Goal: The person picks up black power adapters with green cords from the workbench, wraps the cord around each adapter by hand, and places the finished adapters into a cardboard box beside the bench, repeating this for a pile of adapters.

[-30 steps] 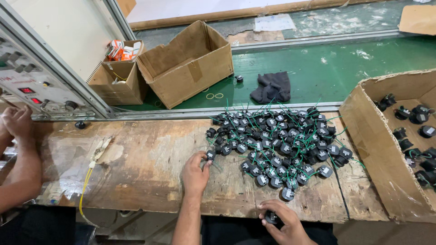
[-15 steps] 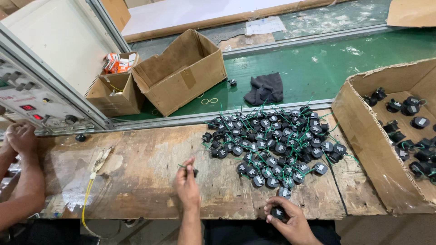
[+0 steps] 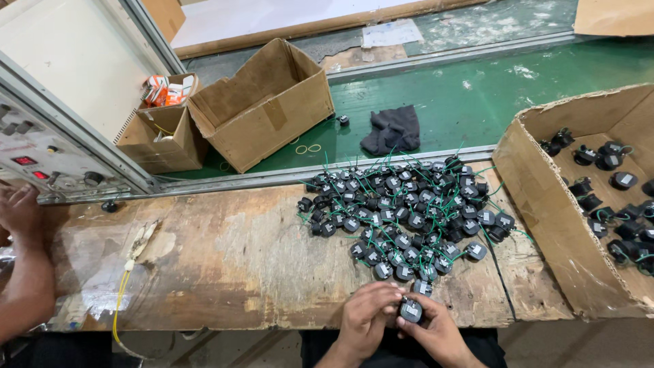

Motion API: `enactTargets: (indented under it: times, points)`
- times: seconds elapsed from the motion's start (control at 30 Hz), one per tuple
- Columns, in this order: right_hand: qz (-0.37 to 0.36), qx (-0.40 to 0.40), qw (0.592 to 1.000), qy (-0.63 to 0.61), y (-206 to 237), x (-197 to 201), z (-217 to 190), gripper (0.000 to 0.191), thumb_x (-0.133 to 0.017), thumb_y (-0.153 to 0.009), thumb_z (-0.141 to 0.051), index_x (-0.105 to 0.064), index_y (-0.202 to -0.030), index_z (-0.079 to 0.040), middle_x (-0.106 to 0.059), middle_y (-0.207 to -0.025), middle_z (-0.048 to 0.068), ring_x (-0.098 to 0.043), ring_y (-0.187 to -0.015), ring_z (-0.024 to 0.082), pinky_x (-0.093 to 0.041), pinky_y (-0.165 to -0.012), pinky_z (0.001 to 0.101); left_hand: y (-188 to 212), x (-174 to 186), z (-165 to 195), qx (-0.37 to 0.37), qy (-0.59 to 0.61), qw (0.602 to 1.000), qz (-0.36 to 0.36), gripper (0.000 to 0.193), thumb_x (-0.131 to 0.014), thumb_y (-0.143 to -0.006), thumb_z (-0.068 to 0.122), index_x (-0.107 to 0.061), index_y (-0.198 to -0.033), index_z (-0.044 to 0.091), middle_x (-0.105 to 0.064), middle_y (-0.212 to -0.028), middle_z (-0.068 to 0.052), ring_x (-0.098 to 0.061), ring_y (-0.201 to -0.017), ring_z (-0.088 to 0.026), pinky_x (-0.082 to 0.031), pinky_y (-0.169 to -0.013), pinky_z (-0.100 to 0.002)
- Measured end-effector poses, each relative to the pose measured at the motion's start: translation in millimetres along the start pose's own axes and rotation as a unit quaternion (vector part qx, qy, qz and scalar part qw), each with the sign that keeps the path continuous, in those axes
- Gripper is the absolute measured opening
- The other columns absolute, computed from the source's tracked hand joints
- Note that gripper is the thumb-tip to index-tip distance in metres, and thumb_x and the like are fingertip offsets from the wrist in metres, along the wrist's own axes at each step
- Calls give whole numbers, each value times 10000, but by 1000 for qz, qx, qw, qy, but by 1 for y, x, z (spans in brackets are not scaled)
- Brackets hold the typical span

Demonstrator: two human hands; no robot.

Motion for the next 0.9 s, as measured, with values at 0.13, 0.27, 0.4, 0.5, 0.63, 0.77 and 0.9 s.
enactTargets:
  times: [0.13, 0.27, 0.4, 0.5, 0.63, 0.77, 0.9]
  points:
    - [92, 102, 968, 209, 6, 3, -36, 381, -792, -802, -25, -711, -1173, 8, -786, -1025, 83, -706, -932, 168, -580, -812, 333, 18, -4, -14, 7, 26, 1000, 2, 231, -831, -796, 9, -715, -994, 31, -767, -1165, -152, -708, -1167, -308, -548, -1014, -427]
    - [36, 207, 902, 376, 12, -36, -66, 446, -859, -688, -64, -704, -1102, 2, -762, -1068, 113, -757, -981, 207, -591, -836, 320, 51, -22, -75, 291, 339, 886, 125, 286, -834, -806, -43, -572, -864, 58, -715, -1031, -84, -658, -934, -178, -552, -797, -356]
    - [28, 243, 908, 340, 16, -37, -74, 445, -890, -692, -66, -699, -1092, -21, -772, -1045, 107, -766, -947, 199, -587, -830, 328, 35, 14, -61, 173, 168, 962, 130, 236, -827, -846, 47, -596, -893, 57, -731, -1016, -81, -689, -954, -190, -577, -847, -339]
    - [24, 198, 957, 210, 13, -24, -63, 377, -841, -797, 2, -621, -1102, -29, -727, -1073, 107, -718, -926, 181, -579, -824, 339, 12, 75, -70, 127, -60, 972, 190, 229, -788, -854, 268, -707, -962, 84, -759, -1117, -78, -730, -1048, -205, -628, -928, -351]
    - [21, 21, 999, 28, 8, -16, -28, 559, -712, -807, 56, -469, -1283, -106, -657, -1036, 64, -668, -867, 142, -584, -667, 341, -13, 157, -129, 241, -140, 912, 302, 501, -635, -978, 340, -575, -1418, 107, -648, -1324, -133, -626, -1193, -258, -540, -1010, -434]
    - [-116, 14, 980, 163, 10, -51, -31, 528, -703, -859, 37, -599, -1346, -138, -672, -1039, 56, -695, -838, 167, -580, -671, 331, -48, 124, -131, 150, -435, 886, 55, 611, -774, -869, 260, -543, -1381, 19, -616, -1332, -242, -559, -1240, -389, -453, -1055, -519]
    - [-236, 185, 916, 264, 23, -85, -62, 245, -714, -924, 69, -734, -1145, -35, -654, -1027, 90, -694, -929, 212, -552, -786, 329, -16, 128, -151, 303, -313, 896, 88, 377, -759, -897, 251, -669, -1233, 105, -735, -1259, -102, -684, -1208, -288, -535, -1057, -389]
Point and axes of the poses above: each hand's wrist, its own y-axis away from the middle knuckle, its own x-axis out of the back of the hand, z = x × y, the point moved 10 cm from there along -y, towards the middle knuckle
